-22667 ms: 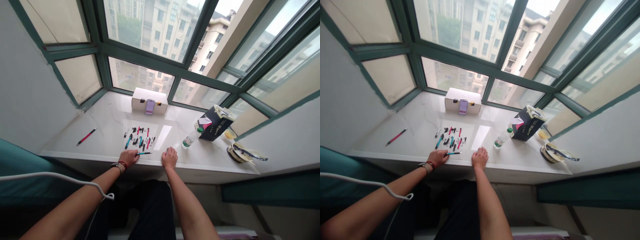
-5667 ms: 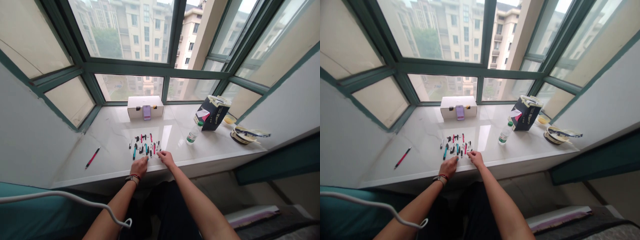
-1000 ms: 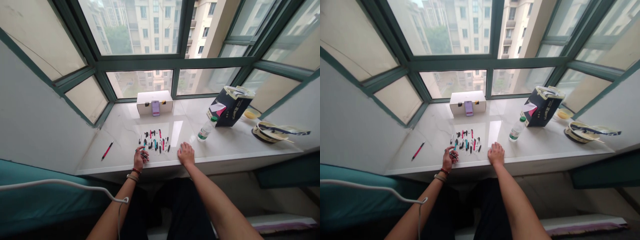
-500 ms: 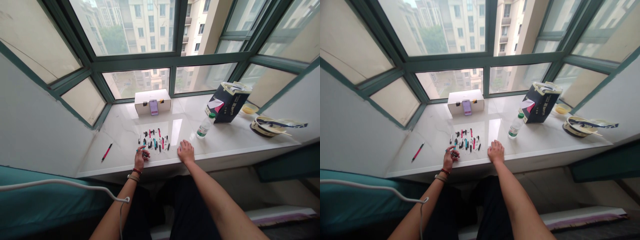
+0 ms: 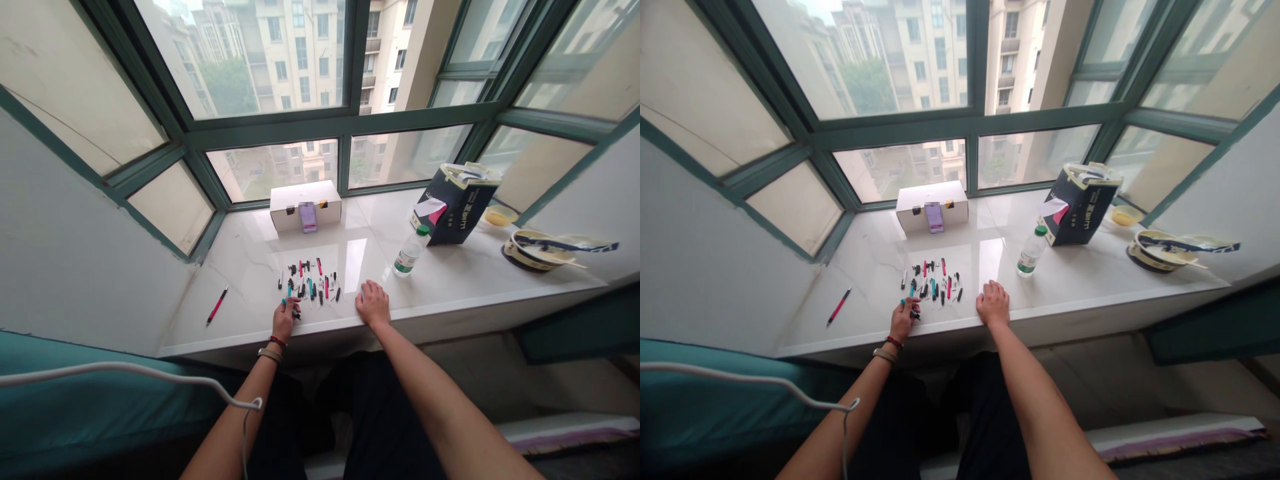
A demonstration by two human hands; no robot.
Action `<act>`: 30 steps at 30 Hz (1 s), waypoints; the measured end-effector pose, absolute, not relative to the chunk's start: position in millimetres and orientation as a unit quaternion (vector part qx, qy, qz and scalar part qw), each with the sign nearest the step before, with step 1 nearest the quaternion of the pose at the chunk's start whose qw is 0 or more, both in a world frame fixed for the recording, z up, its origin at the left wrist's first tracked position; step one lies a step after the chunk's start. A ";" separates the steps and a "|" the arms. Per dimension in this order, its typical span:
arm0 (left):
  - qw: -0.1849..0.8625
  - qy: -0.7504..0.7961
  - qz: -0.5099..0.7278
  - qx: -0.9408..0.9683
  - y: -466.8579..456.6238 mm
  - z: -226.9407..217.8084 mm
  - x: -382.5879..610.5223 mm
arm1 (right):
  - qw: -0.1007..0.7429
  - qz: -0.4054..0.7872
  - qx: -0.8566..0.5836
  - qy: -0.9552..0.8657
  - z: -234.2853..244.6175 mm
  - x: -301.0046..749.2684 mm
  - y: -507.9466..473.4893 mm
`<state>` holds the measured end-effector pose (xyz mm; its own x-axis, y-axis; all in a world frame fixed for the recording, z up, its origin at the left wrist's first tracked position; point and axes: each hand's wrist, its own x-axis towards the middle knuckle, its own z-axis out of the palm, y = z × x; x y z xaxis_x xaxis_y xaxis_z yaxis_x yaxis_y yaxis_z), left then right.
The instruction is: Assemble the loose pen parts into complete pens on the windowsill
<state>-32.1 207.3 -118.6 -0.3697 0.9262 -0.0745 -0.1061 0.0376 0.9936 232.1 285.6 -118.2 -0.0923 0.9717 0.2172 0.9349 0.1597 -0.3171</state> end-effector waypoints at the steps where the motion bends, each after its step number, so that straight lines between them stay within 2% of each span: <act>1: 0.430 0.579 0.595 0.354 208.0 -118.9 -32.9 | 0.193 0.047 -0.645 -0.738 -119.4 231.9 286.1; 6: 0.387 0.618 0.595 0.338 212.0 -119.4 -36.0 | 0.216 0.051 -0.641 -0.735 -122.1 235.6 288.6; 9: 0.347 0.666 0.564 0.344 214.1 -120.3 -32.7 | 0.265 0.079 -0.628 -0.727 -119.8 239.1 282.5; 13: 0.288 0.704 0.519 0.390 217.2 -124.6 -26.8 | 0.339 0.217 -0.588 -0.702 -113.9 220.3 259.2; 15: 0.283 0.703 0.519 0.396 218.3 -126.8 -26.2 | 0.300 0.380 -0.519 -0.704 -109.2 195.2 245.8; 17: 0.294 0.695 0.528 0.389 218.8 -127.7 -27.4 | 0.216 0.558 -0.464 -0.654 -103.3 165.0 236.6; 18: 0.306 0.690 0.535 0.380 218.9 -127.5 -28.3 | 0.177 0.628 -0.454 -0.606 -100.2 150.5 234.4; 20: 0.342 0.675 0.551 0.352 219.0 -125.9 -30.5 | 0.157 0.715 -0.452 -0.510 -94.8 127.1 234.1; 24: 0.415 0.633 0.574 0.312 218.7 -122.3 -33.7 | 0.143 0.778 -0.440 -0.426 -90.7 105.8 241.7; 30: 0.431 0.634 0.559 0.317 219.0 -124.2 -36.5 | 0.110 0.765 -0.456 -0.441 -93.6 97.4 246.1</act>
<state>-36.5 219.0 -124.2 -0.4284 0.8831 -0.1916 -0.0801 0.1740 0.9815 97.4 246.1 -93.6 -0.5602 0.5706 -0.6005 0.2341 -0.5863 -0.7755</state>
